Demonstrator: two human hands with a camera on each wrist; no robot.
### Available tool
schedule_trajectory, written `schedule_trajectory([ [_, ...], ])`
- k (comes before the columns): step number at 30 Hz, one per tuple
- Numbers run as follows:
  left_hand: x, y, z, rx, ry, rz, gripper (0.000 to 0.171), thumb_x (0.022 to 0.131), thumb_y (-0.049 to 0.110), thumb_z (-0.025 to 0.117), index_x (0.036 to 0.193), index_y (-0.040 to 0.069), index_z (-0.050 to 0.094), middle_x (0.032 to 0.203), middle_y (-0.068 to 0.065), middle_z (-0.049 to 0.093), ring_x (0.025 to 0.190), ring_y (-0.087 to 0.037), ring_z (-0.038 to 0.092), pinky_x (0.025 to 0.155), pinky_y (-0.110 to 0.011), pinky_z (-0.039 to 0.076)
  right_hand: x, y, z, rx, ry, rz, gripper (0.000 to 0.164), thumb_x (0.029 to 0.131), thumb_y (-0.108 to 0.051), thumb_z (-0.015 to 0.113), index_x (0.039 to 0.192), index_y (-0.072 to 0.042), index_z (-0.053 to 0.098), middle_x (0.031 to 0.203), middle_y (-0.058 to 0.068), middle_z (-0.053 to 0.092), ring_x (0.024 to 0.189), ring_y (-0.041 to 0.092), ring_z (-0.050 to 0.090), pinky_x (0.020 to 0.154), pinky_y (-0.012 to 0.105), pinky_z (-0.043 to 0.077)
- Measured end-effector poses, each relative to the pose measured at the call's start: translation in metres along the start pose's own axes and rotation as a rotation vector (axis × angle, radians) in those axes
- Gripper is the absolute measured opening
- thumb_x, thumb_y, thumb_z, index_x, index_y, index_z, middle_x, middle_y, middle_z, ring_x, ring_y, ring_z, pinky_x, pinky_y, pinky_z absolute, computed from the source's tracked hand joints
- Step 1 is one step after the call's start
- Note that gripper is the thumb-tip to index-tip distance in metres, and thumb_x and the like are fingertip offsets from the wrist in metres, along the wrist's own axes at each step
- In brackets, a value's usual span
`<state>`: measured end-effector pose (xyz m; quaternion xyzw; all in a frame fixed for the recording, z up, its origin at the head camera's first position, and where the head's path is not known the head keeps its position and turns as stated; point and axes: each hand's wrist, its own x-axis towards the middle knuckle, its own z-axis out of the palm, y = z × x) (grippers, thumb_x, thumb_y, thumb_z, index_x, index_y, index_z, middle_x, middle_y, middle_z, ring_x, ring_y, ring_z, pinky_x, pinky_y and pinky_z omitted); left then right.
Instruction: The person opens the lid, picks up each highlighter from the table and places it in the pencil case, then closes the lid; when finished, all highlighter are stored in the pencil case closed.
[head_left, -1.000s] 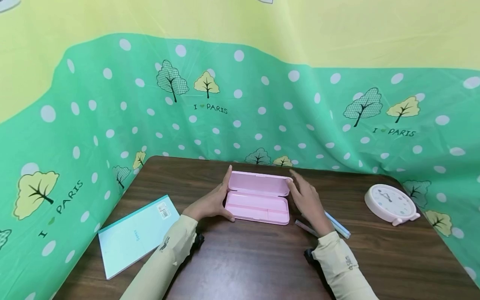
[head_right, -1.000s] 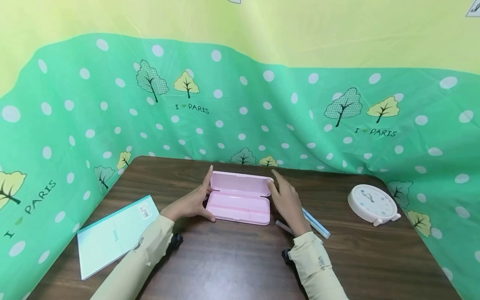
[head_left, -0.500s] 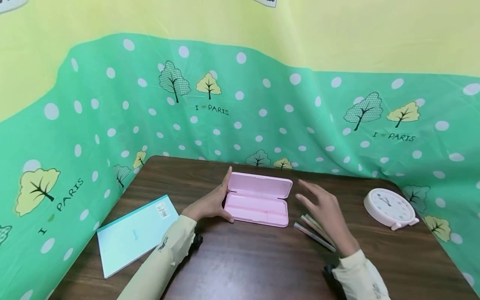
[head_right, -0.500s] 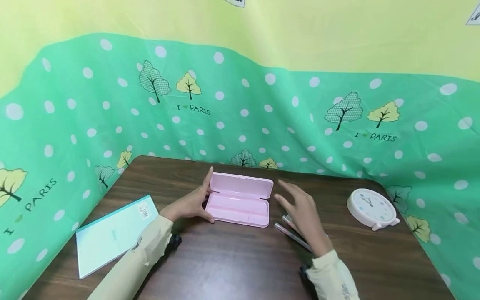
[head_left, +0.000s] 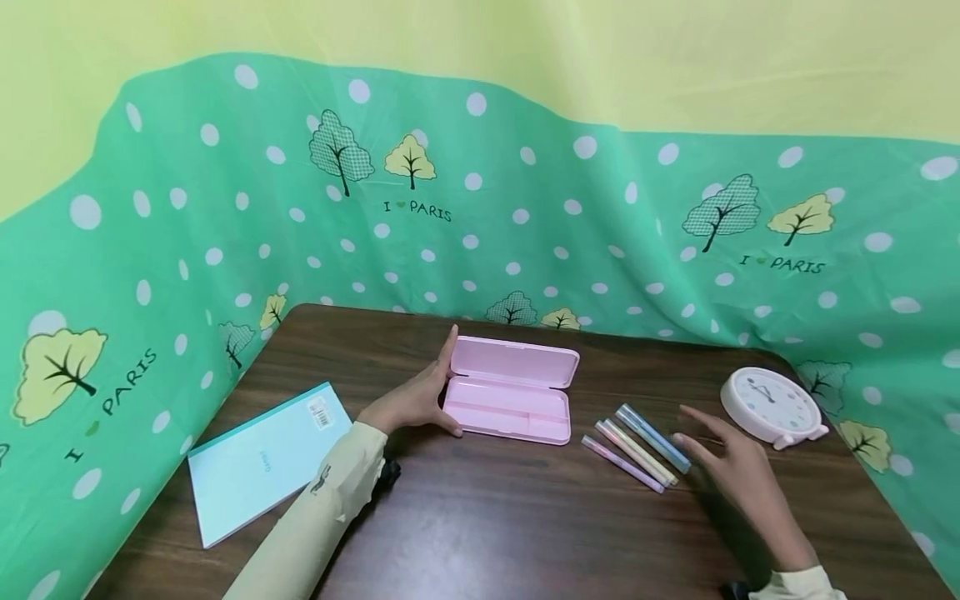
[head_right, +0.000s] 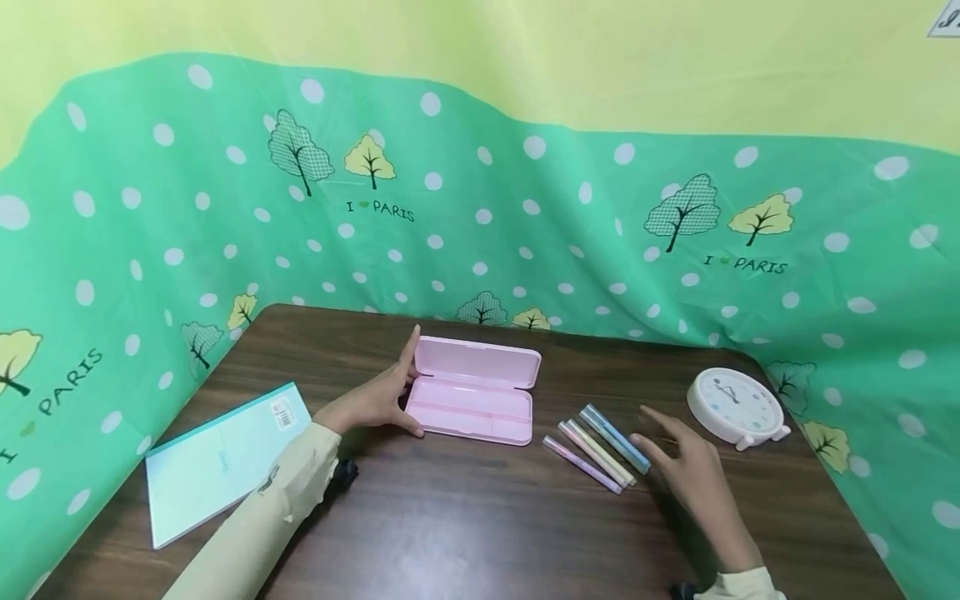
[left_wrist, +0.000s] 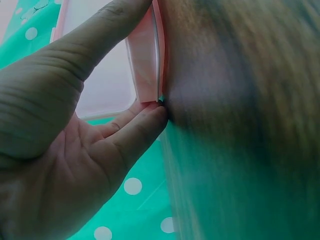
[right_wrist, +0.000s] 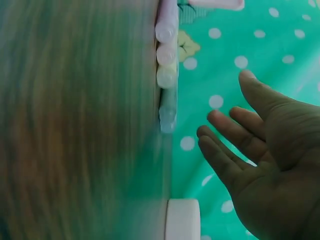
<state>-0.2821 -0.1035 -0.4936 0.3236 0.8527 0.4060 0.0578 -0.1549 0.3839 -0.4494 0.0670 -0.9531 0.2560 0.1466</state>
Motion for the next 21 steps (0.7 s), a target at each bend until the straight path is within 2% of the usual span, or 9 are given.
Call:
schedule_trajectory([
  [2,0.0,-0.002,0.0,0.004,-0.001,0.0,0.168,0.069,0.043,0.106,0.169,0.028,-0.028,0.169,-0.027,0.027,0.129,-0.033,0.054,0.117,-0.046,0.042,-0.001,0.004,-0.002,0.007,-0.037,0.024,0.045,0.1,-0.015,0.081,0.136,0.007,0.069,0.122,0.03,0.074,0.11,0.05,0.07,0.088,0.062,0.056],
  [4,-0.001,0.002,-0.002,-0.001,-0.006,-0.003,0.167,0.07,0.045,0.105,0.169,0.029,-0.028,0.171,-0.026,0.024,0.131,-0.035,0.053,0.118,-0.048,0.042,-0.002,0.008,-0.002,0.009,-0.066,0.028,0.041,0.099,-0.014,0.082,0.133,0.006,0.071,0.114,0.024,0.077,0.101,0.036,0.074,0.082,0.049,0.061],
  [6,-0.002,0.006,-0.003,-0.017,-0.009,-0.008,0.166,0.07,0.043,0.105,0.169,0.029,-0.028,0.175,-0.025,0.019,0.134,-0.037,0.052,0.12,-0.05,0.04,-0.002,0.012,-0.001,0.021,-0.095,0.028,0.037,0.098,-0.011,0.083,0.13,0.005,0.074,0.109,0.018,0.079,0.094,0.02,0.073,0.076,0.035,0.06],
  [8,-0.004,0.011,-0.004,-0.033,-0.013,-0.014,0.166,0.071,0.044,0.104,0.169,0.031,-0.029,0.177,-0.024,0.014,0.136,-0.038,0.051,0.121,-0.052,0.038,-0.003,0.017,0.0,0.032,-0.129,0.044,0.035,0.098,-0.011,0.082,0.129,0.003,0.075,0.109,0.015,0.079,0.093,0.01,0.069,0.074,0.025,0.055],
  [10,-0.005,0.009,-0.004,-0.028,-0.013,-0.014,0.165,0.072,0.044,0.104,0.169,0.031,-0.029,0.176,-0.025,0.016,0.136,-0.037,0.051,0.121,-0.051,0.038,-0.004,0.02,0.002,0.044,-0.159,0.065,0.033,0.1,-0.013,0.08,0.129,0.003,0.076,0.111,0.016,0.08,0.098,0.013,0.07,0.076,0.023,0.053],
  [15,-0.002,-0.001,0.0,0.001,-0.006,0.003,0.167,0.071,0.045,0.105,0.169,0.029,-0.029,0.172,-0.025,0.023,0.13,-0.033,0.053,0.116,-0.045,0.043,-0.005,0.027,0.005,0.037,-0.193,0.117,0.032,0.104,-0.018,0.077,0.129,0.002,0.077,0.121,0.023,0.077,0.116,0.043,0.069,0.082,0.025,0.05],
  [16,-0.002,0.003,-0.001,-0.01,-0.01,-0.004,0.168,0.07,0.044,0.105,0.168,0.029,-0.03,0.174,-0.025,0.02,0.132,-0.034,0.053,0.117,-0.047,0.042,-0.005,0.027,0.005,0.035,-0.188,0.118,0.031,0.104,-0.017,0.077,0.128,0.002,0.077,0.121,0.024,0.077,0.116,0.045,0.069,0.082,0.025,0.05],
  [18,0.0,-0.002,0.001,-0.003,-0.005,0.001,0.168,0.07,0.046,0.105,0.168,0.03,-0.03,0.175,-0.023,0.018,0.132,-0.034,0.053,0.117,-0.045,0.042,-0.004,0.027,0.005,0.027,-0.181,0.114,0.029,0.103,-0.016,0.078,0.125,0.002,0.078,0.118,0.022,0.077,0.114,0.044,0.069,0.082,0.024,0.05],
  [21,-0.002,0.003,-0.002,-0.007,-0.006,-0.007,0.168,0.07,0.047,0.105,0.168,0.029,-0.03,0.177,-0.023,0.015,0.135,-0.035,0.052,0.118,-0.047,0.041,-0.003,0.026,0.006,0.009,-0.163,0.099,0.026,0.101,-0.014,0.08,0.122,0.0,0.08,0.112,0.017,0.079,0.107,0.037,0.071,0.079,0.024,0.05],
])
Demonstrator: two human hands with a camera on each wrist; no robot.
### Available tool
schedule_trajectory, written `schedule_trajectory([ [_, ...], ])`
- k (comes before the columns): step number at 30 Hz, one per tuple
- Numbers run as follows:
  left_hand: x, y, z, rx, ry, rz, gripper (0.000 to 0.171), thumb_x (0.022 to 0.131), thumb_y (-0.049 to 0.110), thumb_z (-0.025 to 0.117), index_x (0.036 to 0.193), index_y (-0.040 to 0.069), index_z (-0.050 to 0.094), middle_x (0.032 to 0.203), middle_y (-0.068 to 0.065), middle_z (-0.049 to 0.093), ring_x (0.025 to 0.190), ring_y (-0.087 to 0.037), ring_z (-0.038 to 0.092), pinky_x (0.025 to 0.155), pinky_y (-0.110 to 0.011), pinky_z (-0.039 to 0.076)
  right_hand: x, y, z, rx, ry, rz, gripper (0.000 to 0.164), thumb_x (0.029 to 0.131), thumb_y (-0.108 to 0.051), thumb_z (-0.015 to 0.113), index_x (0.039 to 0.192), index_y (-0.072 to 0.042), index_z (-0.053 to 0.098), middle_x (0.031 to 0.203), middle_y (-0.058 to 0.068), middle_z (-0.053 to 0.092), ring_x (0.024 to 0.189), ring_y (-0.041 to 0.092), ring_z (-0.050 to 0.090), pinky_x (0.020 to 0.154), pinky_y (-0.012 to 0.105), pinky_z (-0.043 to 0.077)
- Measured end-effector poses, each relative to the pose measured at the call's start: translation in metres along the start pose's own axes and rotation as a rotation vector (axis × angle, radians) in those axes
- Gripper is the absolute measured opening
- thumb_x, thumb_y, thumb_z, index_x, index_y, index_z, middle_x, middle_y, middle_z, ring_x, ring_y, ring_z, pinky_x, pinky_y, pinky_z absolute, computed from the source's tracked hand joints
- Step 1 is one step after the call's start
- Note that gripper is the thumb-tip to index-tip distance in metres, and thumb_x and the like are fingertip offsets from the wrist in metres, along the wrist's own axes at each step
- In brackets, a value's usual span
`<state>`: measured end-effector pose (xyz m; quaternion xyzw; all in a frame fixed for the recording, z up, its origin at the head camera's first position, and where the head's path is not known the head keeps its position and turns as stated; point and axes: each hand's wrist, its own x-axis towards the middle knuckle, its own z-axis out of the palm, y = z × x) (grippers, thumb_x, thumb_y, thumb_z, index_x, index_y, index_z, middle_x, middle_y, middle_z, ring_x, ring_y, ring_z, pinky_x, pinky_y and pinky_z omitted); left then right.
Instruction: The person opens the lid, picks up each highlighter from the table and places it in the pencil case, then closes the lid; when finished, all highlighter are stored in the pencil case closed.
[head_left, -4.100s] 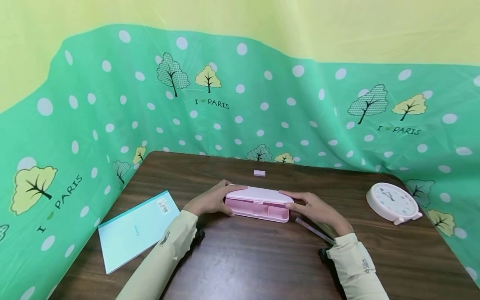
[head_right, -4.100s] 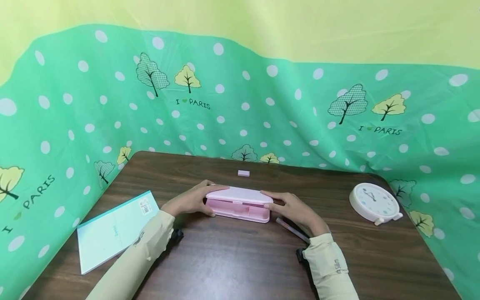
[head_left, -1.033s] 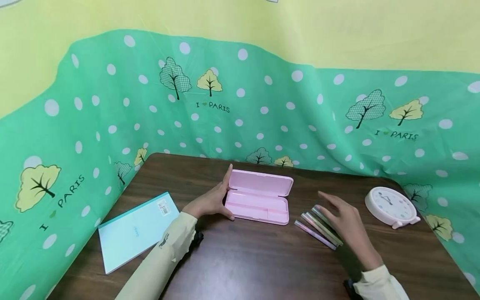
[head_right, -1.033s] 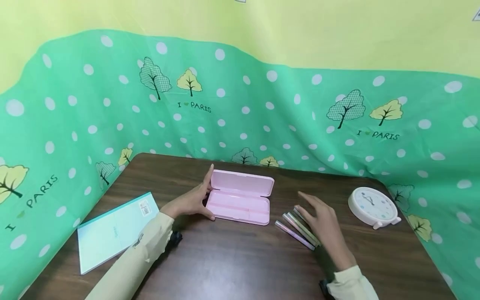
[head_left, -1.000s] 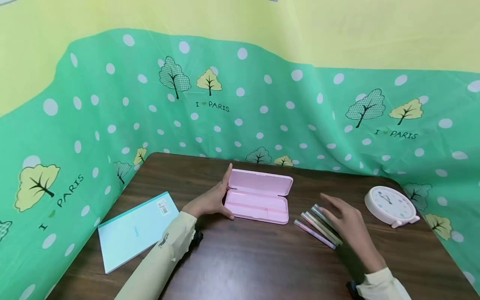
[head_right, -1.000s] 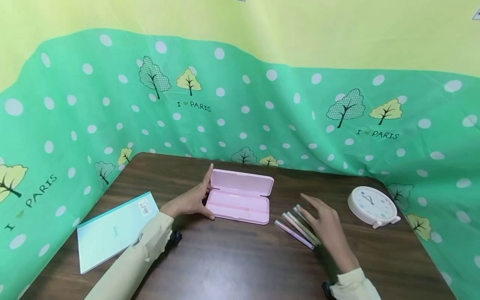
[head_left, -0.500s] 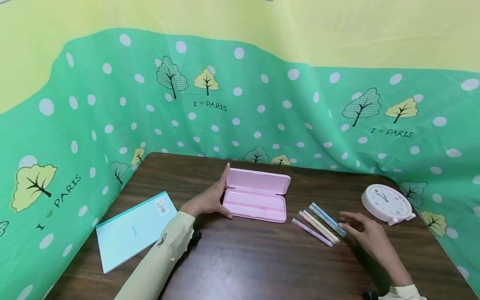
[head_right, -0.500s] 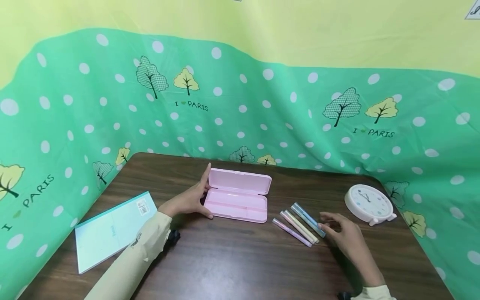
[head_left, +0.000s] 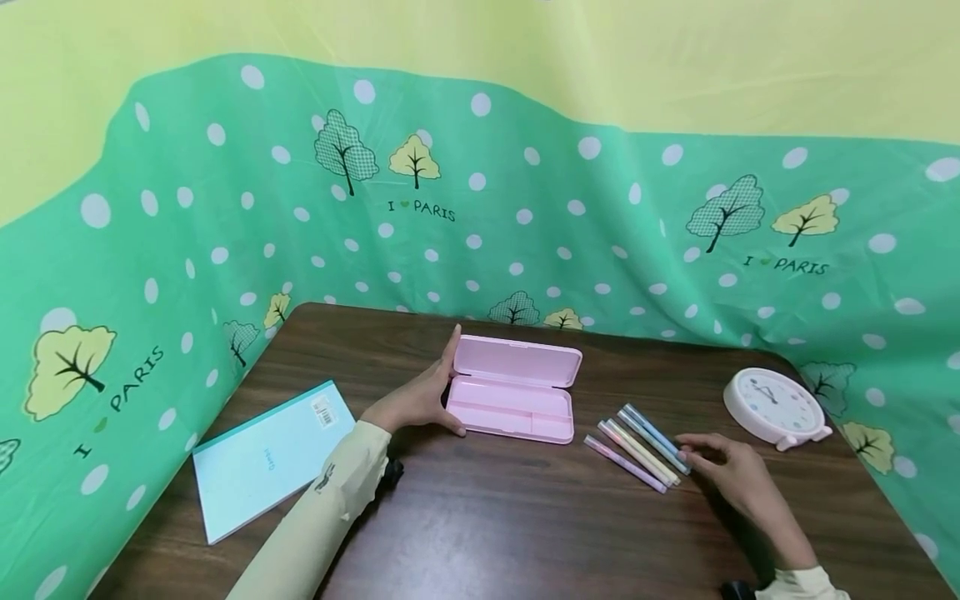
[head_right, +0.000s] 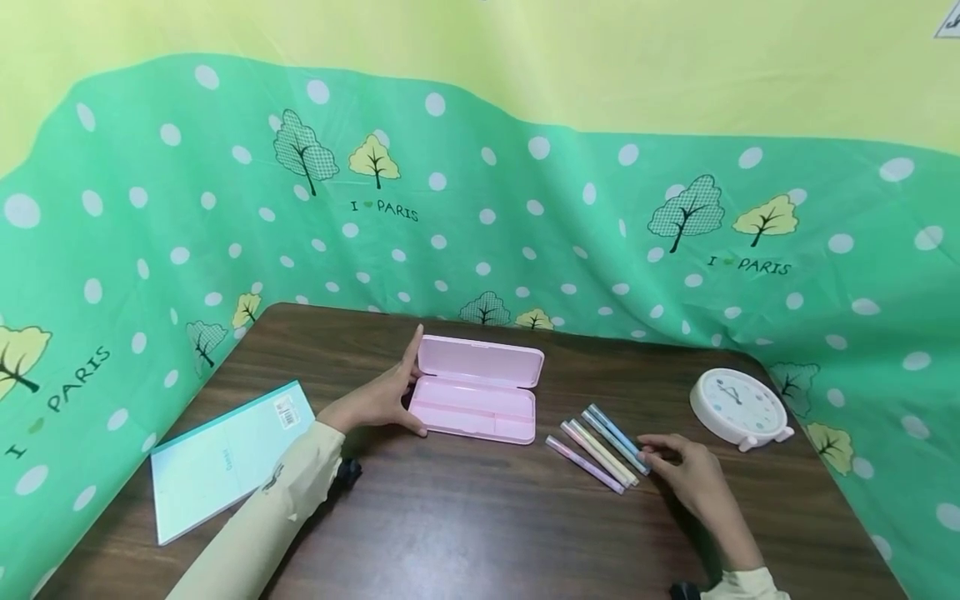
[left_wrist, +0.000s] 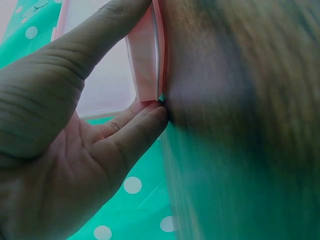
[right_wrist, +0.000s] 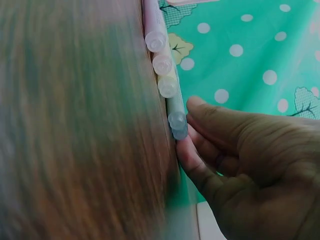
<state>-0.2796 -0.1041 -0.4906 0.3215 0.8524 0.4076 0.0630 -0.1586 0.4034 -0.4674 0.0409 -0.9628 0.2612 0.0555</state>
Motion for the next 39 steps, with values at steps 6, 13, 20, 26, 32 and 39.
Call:
schedule_trajectory([
  [6,-0.006,0.016,-0.005,-0.044,-0.018,-0.038,0.166,0.071,0.042,0.104,0.169,0.028,-0.029,0.177,-0.025,0.012,0.138,-0.04,0.049,0.121,-0.055,0.038,0.002,-0.004,0.001,-0.025,0.017,-0.03,0.019,0.098,-0.008,0.081,0.115,-0.001,0.082,0.106,0.014,0.078,0.1,0.032,0.07,0.077,0.031,0.052],
  [13,-0.007,0.01,-0.001,-0.007,-0.004,-0.048,0.164,0.073,0.04,0.104,0.17,0.025,-0.027,0.174,-0.023,0.02,0.133,-0.034,0.051,0.12,-0.048,0.039,0.002,-0.006,0.001,-0.037,0.008,-0.025,0.017,0.099,-0.006,0.079,0.114,0.0,0.081,0.109,0.021,0.078,0.106,0.044,0.071,0.084,0.049,0.055],
  [20,-0.011,0.027,-0.007,-0.025,-0.02,-0.07,0.164,0.074,0.031,0.105,0.169,0.024,-0.029,0.175,-0.026,0.016,0.136,-0.037,0.049,0.121,-0.053,0.037,0.003,-0.007,0.004,-0.041,0.031,-0.027,0.013,0.098,-0.005,0.079,0.11,0.001,0.082,0.109,0.024,0.077,0.104,0.047,0.071,0.083,0.051,0.056],
  [26,-0.009,0.025,-0.009,-0.041,-0.017,-0.045,0.166,0.073,0.039,0.104,0.168,0.029,-0.031,0.176,-0.026,0.013,0.138,-0.04,0.048,0.121,-0.055,0.037,0.005,-0.012,0.006,-0.051,0.038,-0.006,0.014,0.098,-0.006,0.079,0.109,0.004,0.081,0.108,0.025,0.076,0.104,0.05,0.07,0.087,0.062,0.054],
  [32,-0.006,0.013,-0.003,-0.037,-0.027,-0.009,0.167,0.072,0.042,0.104,0.168,0.028,-0.031,0.176,-0.027,0.014,0.14,-0.038,0.049,0.123,-0.051,0.036,0.002,-0.011,0.006,-0.071,0.027,0.016,0.016,0.098,-0.006,0.079,0.109,0.006,0.081,0.1,0.019,0.076,0.097,0.043,0.071,0.083,0.056,0.055],
  [39,-0.006,0.022,-0.004,-0.047,-0.022,-0.043,0.166,0.072,0.039,0.105,0.169,0.027,-0.029,0.178,-0.025,0.01,0.143,-0.041,0.047,0.123,-0.056,0.034,0.003,-0.007,0.008,-0.051,0.057,0.001,0.016,0.1,-0.007,0.077,0.11,0.005,0.081,0.099,0.017,0.076,0.096,0.039,0.071,0.081,0.052,0.053],
])
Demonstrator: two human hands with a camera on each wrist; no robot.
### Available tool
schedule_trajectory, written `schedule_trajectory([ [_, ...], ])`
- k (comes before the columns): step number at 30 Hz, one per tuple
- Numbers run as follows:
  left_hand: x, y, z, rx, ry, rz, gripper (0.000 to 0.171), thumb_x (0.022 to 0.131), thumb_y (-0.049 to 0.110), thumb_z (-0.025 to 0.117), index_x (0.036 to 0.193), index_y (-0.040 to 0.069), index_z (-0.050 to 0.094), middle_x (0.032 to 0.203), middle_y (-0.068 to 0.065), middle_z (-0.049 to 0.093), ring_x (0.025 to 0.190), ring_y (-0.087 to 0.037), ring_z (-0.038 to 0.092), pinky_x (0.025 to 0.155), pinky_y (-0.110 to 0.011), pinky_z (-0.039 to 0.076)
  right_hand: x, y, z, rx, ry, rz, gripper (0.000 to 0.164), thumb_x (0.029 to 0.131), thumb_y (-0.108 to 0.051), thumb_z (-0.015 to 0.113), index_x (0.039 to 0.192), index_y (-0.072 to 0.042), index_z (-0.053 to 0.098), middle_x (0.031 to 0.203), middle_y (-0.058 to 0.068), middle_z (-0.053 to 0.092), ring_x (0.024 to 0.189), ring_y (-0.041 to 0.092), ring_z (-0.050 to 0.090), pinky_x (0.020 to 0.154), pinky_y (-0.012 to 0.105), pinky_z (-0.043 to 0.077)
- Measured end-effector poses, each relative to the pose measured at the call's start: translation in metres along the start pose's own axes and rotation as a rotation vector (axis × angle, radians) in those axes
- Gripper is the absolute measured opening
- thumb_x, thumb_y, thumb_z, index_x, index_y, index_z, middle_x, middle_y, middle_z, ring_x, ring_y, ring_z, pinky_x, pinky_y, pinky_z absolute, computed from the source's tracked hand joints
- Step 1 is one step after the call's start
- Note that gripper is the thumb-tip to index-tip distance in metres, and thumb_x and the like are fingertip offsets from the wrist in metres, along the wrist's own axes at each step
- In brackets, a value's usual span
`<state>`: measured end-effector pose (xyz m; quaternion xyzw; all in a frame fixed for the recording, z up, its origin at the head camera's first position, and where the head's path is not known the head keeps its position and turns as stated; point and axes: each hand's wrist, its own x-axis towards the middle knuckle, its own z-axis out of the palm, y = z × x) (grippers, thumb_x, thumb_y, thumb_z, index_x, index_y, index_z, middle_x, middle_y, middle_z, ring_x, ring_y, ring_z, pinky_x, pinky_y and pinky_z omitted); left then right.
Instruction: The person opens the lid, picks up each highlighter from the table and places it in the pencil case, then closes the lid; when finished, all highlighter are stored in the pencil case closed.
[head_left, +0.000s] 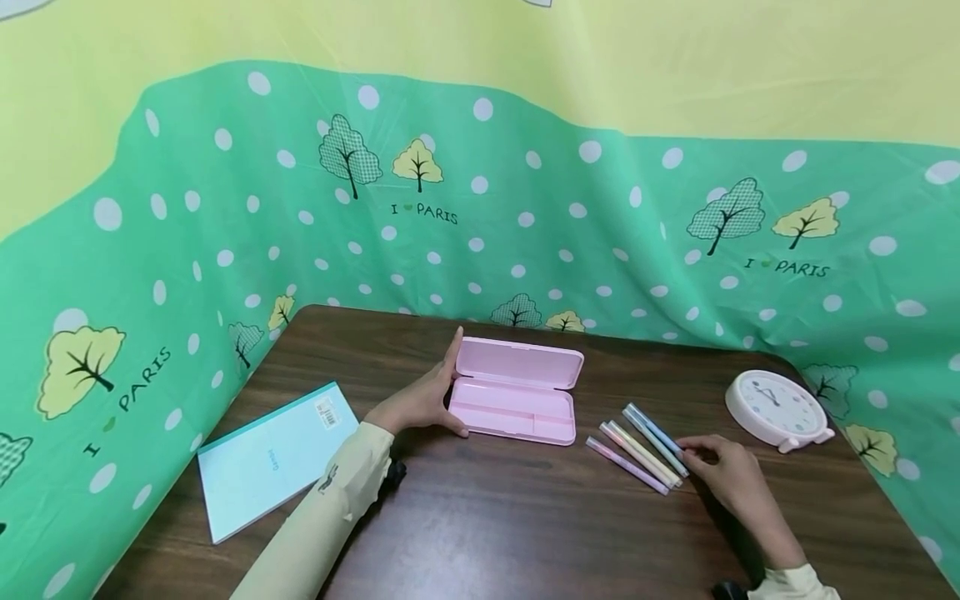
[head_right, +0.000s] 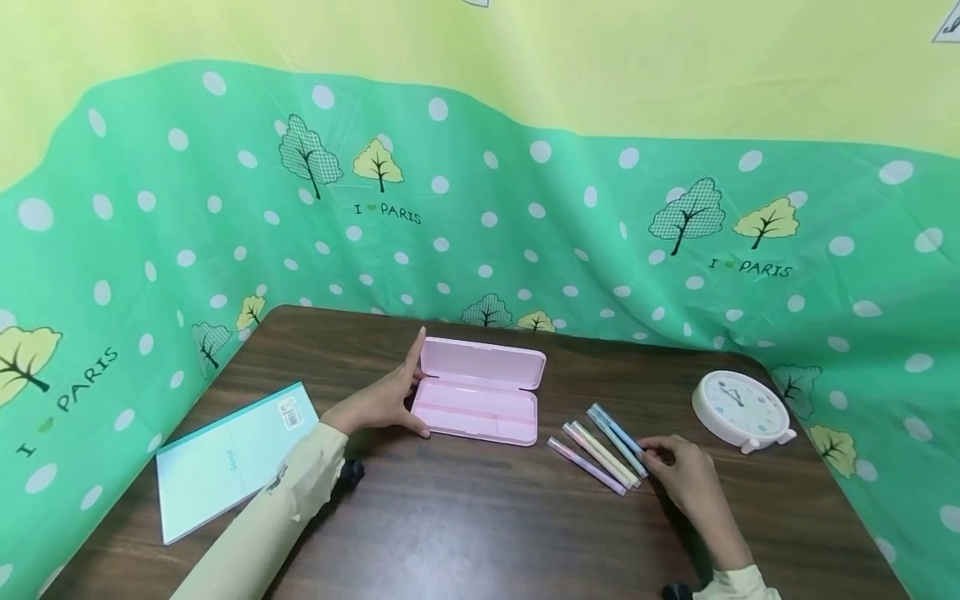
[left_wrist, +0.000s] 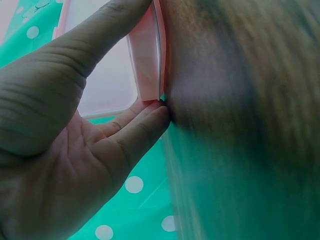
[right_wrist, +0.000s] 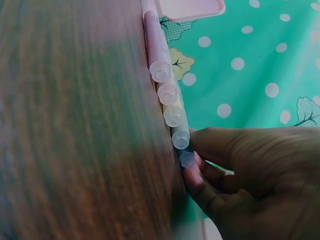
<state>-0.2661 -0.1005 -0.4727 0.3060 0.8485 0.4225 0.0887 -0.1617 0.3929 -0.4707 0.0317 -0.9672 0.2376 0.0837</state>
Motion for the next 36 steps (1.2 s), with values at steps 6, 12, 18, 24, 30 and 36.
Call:
schedule_trajectory([
  [6,0.007,-0.021,0.006,0.043,0.021,0.014,0.167,0.069,0.046,0.105,0.17,0.027,-0.028,0.176,-0.024,0.017,0.139,-0.034,0.05,0.121,-0.05,0.039,-0.002,0.001,0.0,0.048,0.124,-0.033,0.016,0.097,-0.002,0.078,0.111,0.005,0.081,0.108,0.026,0.075,0.103,0.046,0.069,0.079,0.03,0.048],
  [12,0.01,-0.022,0.005,0.029,0.031,-0.007,0.167,0.068,0.046,0.106,0.169,0.037,-0.027,0.18,-0.016,0.01,0.145,-0.031,0.047,0.124,-0.05,0.034,0.001,-0.01,-0.001,0.116,0.194,-0.073,0.014,0.097,-0.002,0.08,0.111,0.001,0.082,0.104,0.016,0.075,0.092,0.002,0.061,0.076,0.015,0.041],
  [18,0.001,0.008,-0.002,0.027,0.005,-0.051,0.164,0.073,0.03,0.105,0.169,0.029,-0.029,0.18,-0.02,0.007,0.151,-0.037,0.042,0.125,-0.055,0.031,0.009,-0.032,0.004,0.182,0.128,-0.116,0.013,0.097,-0.001,0.08,0.11,-0.003,0.083,0.102,0.01,0.074,0.088,-0.006,0.057,0.073,0.013,0.045],
  [24,-0.002,0.014,-0.003,0.033,-0.002,-0.079,0.163,0.075,0.025,0.104,0.169,0.025,-0.028,0.181,-0.019,0.004,0.154,-0.038,0.04,0.127,-0.053,0.029,0.016,-0.054,0.014,0.196,-0.005,-0.112,0.013,0.099,-0.004,0.079,0.111,-0.005,0.083,0.108,0.01,0.076,0.093,0.008,0.062,0.075,0.024,0.051],
  [30,0.0,-0.004,-0.002,0.024,0.007,-0.001,0.164,0.074,0.04,0.104,0.168,0.032,-0.03,0.179,-0.022,0.007,0.149,-0.039,0.044,0.125,-0.051,0.034,0.026,-0.077,0.025,0.215,-0.026,-0.135,0.013,0.099,-0.001,0.078,0.109,-0.005,0.083,0.11,0.011,0.076,0.098,0.022,0.065,0.079,0.03,0.052],
  [36,-0.003,0.009,-0.002,0.02,-0.007,-0.044,0.164,0.073,0.029,0.105,0.169,0.026,-0.029,0.18,-0.021,0.004,0.158,-0.038,0.032,0.127,-0.055,0.029,0.038,-0.099,0.036,0.249,-0.082,-0.124,0.012,0.102,-0.005,0.076,0.111,-0.007,0.083,0.112,0.009,0.075,0.101,0.025,0.066,0.084,0.036,0.054],
])
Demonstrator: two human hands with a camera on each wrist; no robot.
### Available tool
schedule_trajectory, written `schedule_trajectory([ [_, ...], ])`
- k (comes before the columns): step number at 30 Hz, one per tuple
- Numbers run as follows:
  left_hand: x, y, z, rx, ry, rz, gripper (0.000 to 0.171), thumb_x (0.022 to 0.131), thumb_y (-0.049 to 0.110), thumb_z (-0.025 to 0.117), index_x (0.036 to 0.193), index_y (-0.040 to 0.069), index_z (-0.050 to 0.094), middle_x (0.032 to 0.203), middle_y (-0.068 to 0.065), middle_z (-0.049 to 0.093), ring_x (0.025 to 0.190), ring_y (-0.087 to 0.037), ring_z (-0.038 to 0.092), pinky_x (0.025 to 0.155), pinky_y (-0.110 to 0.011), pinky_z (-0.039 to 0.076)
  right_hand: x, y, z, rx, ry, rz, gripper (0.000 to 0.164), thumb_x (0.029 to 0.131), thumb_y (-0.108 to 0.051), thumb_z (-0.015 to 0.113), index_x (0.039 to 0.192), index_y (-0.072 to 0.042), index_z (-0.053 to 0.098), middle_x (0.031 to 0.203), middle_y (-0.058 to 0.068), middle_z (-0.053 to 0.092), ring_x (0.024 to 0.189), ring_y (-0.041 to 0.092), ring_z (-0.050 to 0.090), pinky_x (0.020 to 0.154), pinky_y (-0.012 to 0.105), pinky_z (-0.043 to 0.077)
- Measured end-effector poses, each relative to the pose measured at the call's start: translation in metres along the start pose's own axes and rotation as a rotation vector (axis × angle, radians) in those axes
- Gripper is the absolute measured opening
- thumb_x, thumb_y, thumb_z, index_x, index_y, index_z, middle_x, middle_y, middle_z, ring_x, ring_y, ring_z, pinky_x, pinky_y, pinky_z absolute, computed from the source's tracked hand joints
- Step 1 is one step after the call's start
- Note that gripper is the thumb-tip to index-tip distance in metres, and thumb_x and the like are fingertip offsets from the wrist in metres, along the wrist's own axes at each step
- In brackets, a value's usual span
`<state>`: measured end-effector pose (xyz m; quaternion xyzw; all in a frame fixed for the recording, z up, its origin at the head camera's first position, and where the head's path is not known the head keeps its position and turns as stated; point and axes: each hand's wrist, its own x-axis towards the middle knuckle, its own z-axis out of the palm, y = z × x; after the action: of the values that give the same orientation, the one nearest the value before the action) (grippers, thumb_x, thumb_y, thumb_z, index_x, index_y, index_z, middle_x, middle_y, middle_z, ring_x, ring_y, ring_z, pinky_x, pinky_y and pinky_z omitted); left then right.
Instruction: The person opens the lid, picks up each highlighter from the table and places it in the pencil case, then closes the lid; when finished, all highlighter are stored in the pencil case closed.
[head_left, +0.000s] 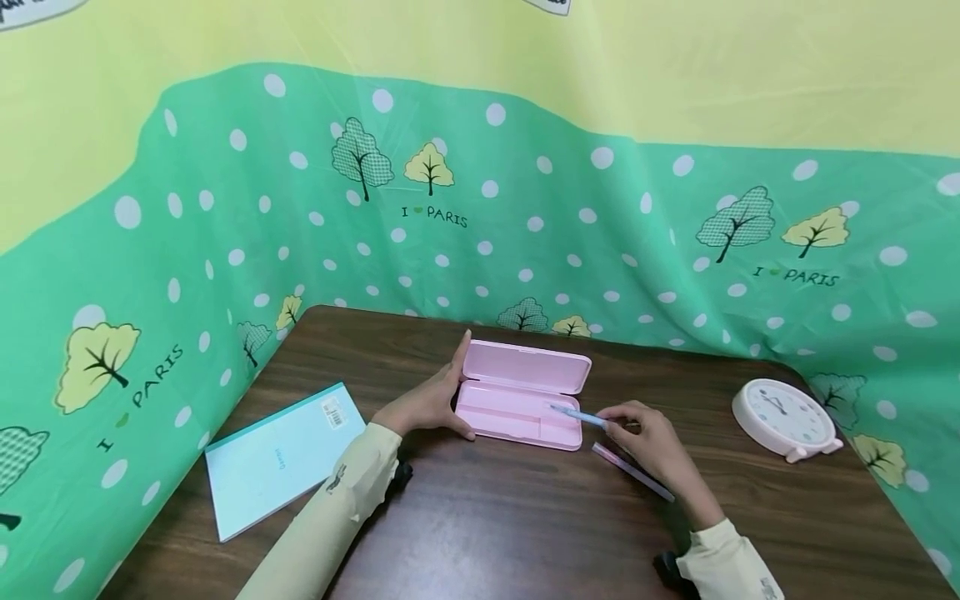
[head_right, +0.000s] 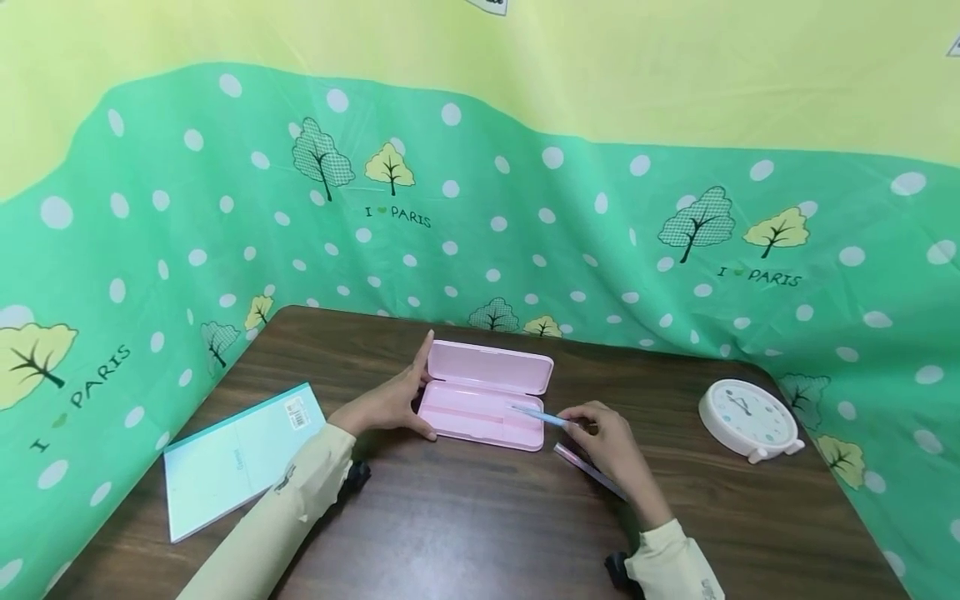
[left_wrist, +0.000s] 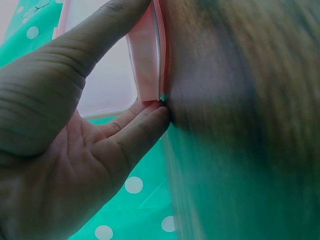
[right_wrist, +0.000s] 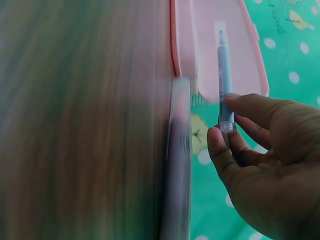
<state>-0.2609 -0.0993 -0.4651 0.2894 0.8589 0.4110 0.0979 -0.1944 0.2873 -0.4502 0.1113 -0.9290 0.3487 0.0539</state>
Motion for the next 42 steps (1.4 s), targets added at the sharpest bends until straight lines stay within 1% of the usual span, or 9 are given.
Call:
schedule_trajectory([
  [1,0.001,0.0,0.0,0.009,-0.001,-0.013,0.164,0.074,0.027,0.105,0.169,0.026,-0.028,0.181,-0.02,0.003,0.159,-0.036,0.029,0.127,-0.055,0.028,0.002,-0.003,0.003,0.004,-0.008,0.005,0.012,0.102,-0.005,0.075,0.112,-0.007,0.083,0.113,0.01,0.075,0.102,0.026,0.066,0.086,0.039,0.054],
  [4,0.013,-0.028,0.009,0.025,0.008,0.013,0.167,0.071,0.039,0.106,0.168,0.031,-0.03,0.182,-0.015,0.0,0.162,-0.032,0.026,0.128,-0.05,0.028,0.01,-0.01,0.012,0.022,-0.021,0.017,0.013,0.103,-0.006,0.074,0.113,-0.007,0.083,0.116,0.012,0.075,0.104,0.028,0.066,0.089,0.042,0.053],
  [7,0.014,-0.03,0.01,0.021,0.007,0.029,0.168,0.07,0.04,0.106,0.168,0.03,-0.03,0.181,-0.017,0.0,0.163,-0.033,0.022,0.127,-0.052,0.029,0.018,-0.017,0.021,0.061,-0.036,0.018,0.015,0.102,-0.002,0.073,0.114,-0.004,0.083,0.119,0.015,0.074,0.103,0.028,0.065,0.087,0.037,0.053],
  [8,0.014,-0.03,0.01,0.025,0.008,0.034,0.167,0.07,0.04,0.106,0.169,0.029,-0.03,0.181,-0.017,0.0,0.163,-0.033,0.021,0.127,-0.052,0.029,0.02,-0.019,0.025,0.075,-0.04,0.016,0.016,0.102,-0.001,0.073,0.114,-0.003,0.082,0.119,0.015,0.074,0.102,0.027,0.064,0.083,0.033,0.052],
  [11,0.003,0.003,0.003,0.039,-0.009,-0.013,0.163,0.075,0.026,0.104,0.169,0.021,-0.028,0.181,-0.02,0.001,0.164,-0.035,0.017,0.128,-0.053,0.028,0.026,-0.024,0.035,0.102,-0.043,-0.006,0.017,0.1,0.004,0.073,0.113,-0.001,0.083,0.118,0.016,0.074,0.094,0.028,0.064,0.076,0.029,0.051],
  [14,0.002,0.006,0.004,0.059,-0.007,-0.028,0.162,0.076,0.025,0.104,0.169,0.023,-0.03,0.181,-0.019,0.001,0.165,-0.034,0.017,0.128,-0.051,0.028,0.032,-0.031,0.044,0.102,-0.034,-0.038,0.015,0.098,0.004,0.074,0.109,-0.002,0.083,0.114,0.015,0.075,0.096,0.029,0.066,0.079,0.033,0.053],
  [16,0.002,0.006,0.004,0.057,-0.006,-0.032,0.163,0.076,0.025,0.104,0.168,0.027,-0.031,0.181,-0.019,0.001,0.165,-0.035,0.017,0.128,-0.052,0.028,0.036,-0.035,0.049,0.097,-0.032,-0.064,0.013,0.097,0.003,0.076,0.106,-0.002,0.084,0.112,0.014,0.076,0.103,0.027,0.066,0.087,0.034,0.052],
  [27,0.0,0.006,0.001,0.022,-0.017,-0.005,0.163,0.076,0.028,0.103,0.167,0.032,-0.033,0.18,-0.022,0.002,0.164,-0.039,0.016,0.127,-0.057,0.027,0.055,-0.053,0.076,0.175,-0.123,-0.048,0.011,0.099,0.0,0.076,0.108,0.001,0.083,0.108,0.014,0.076,0.091,0.02,0.06,0.077,0.027,0.049],
  [42,0.006,-0.018,0.003,0.026,0.014,0.021,0.166,0.072,0.042,0.104,0.167,0.033,-0.032,0.18,-0.022,0.008,0.161,-0.04,0.025,0.125,-0.054,0.033,0.065,-0.058,0.091,0.191,-0.148,-0.017,0.012,0.099,0.004,0.073,0.107,0.003,0.082,0.11,0.016,0.075,0.092,0.021,0.06,0.076,0.027,0.049],
])
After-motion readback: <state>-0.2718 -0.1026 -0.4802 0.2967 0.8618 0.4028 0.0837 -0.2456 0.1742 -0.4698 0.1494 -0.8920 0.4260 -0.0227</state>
